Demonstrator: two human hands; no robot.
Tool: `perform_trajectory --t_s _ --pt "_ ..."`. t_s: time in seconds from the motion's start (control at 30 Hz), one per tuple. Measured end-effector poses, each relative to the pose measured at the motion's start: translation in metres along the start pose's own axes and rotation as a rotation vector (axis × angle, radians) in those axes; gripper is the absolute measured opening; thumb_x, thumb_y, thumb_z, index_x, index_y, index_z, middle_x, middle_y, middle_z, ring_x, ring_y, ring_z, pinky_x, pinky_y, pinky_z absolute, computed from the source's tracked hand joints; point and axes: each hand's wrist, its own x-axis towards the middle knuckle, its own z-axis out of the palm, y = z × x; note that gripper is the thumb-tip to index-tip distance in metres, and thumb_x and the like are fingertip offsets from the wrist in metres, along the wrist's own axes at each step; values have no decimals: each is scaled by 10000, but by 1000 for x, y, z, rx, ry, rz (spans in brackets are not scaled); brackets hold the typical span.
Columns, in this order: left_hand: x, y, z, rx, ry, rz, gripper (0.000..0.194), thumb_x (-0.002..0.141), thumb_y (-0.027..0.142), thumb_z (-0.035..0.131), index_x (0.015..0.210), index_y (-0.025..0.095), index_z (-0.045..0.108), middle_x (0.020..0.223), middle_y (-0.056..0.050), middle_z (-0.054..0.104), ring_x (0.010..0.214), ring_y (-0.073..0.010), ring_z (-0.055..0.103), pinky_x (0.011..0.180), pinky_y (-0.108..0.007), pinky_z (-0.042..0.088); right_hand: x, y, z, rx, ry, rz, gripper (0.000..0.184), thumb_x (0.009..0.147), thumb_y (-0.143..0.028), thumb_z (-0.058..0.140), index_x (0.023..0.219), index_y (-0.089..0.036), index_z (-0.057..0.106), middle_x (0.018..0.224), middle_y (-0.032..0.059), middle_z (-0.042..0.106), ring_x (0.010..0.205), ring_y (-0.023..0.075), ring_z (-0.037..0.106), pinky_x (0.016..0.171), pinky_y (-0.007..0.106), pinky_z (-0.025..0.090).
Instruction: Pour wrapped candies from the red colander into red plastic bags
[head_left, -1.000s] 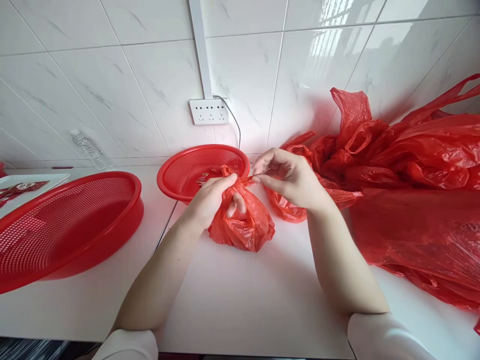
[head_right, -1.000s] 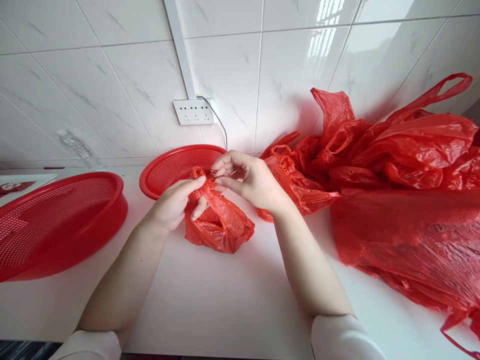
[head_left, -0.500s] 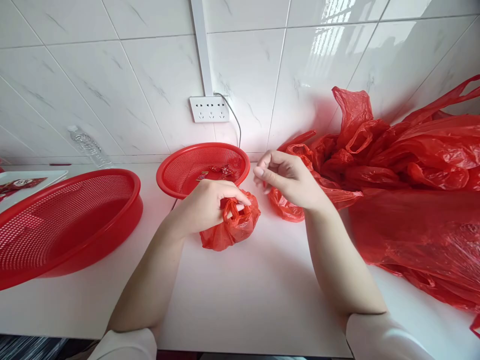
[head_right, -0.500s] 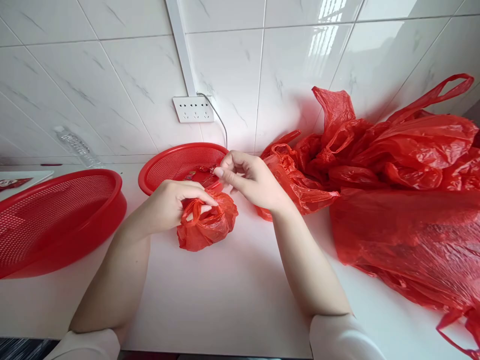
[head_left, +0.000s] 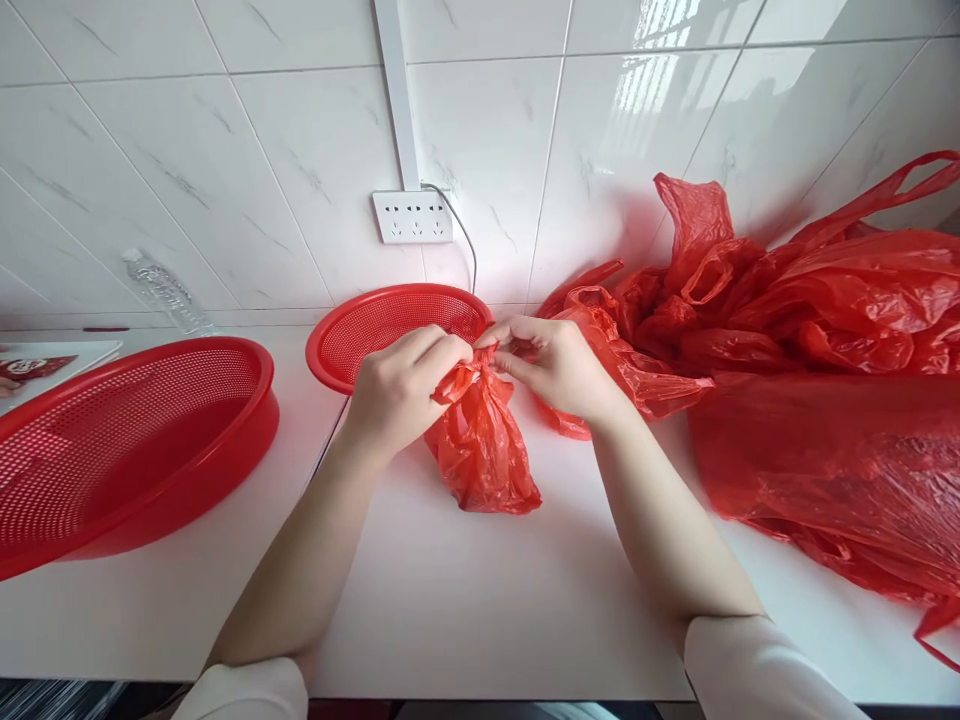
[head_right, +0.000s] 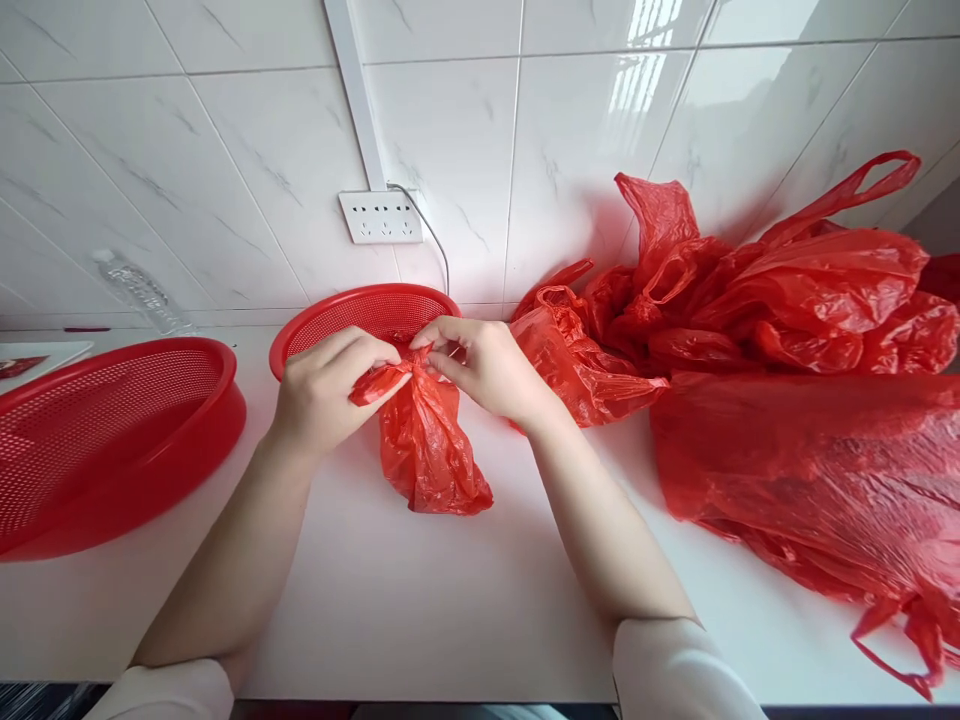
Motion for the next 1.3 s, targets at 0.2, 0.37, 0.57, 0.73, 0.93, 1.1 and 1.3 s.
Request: perform_trajectory --t_s 0.2,0.37,0.57,0.73,0.93,1.1,1.3 --pt "-3 -8 -19 -41 -219 -102 265 869 320 623 645 193 558 560 34 523 557 -112 478 541 -256 347 -16 2 -18 -314 38 -62 150 937 -244 523 900 -181 654 827 36 668 714 153 592 675 284 459" --pt "1 -9 -37 -255 -553 -284 414 912 406 516 570 184 444 545 26 415 529 -108 375 528 -263 284 -37 -2 -40 -438 -41 -41 186 970 -277 448 939 -199 614 864 67 620 732 178 558 682 307 448" --pt "3 -23 -38 -468 -864 -491 375 863 405 510 569 185 435 562 25 438 522 -103 366 501 -249 255 -67 11 -75 -532 -96 37 198 978 -318 417 933 -208 576 853 66 568 725 184 536 662 310 438" --pt "-5 -46 -35 -470 -1013 -593 369 819 430 528 556 187 440 573 19 454 541 -114 417 516 -244 278 -100 36 -95 -655 -131 113 236 981 -321 396 928 -204 594 865 71 562 749 190 547 656 308 445" --pt "-12 -53 -24 -376 -1242 -690 326 752 528 571 669 216 614 764 -25 653 685 -181 598 586 -257 389 -106 37 -86 -680 -173 160 219 935 -350 507 1014 -224 667 999 94 590 889 223 595 733 354 509" --pt "-11 -50 -34 -247 -1087 -827 459 756 649 524 974 273 672 970 -35 694 848 -227 633 638 -269 437 -93 23 -36 -498 -205 65 421 905 -438 560 1269 -225 563 1349 137 504 1237 297 494 1050 509 402" --pt "-9 -42 -32 -260 -1133 -827 486 768 657 502 1035 280 653 1018 -51 682 875 -253 626 633 -283 432 -91 25 18 -494 -381 189 431 890 -289 571 1302 -175 515 1158 138 640 1023 271 622 865 428 508"
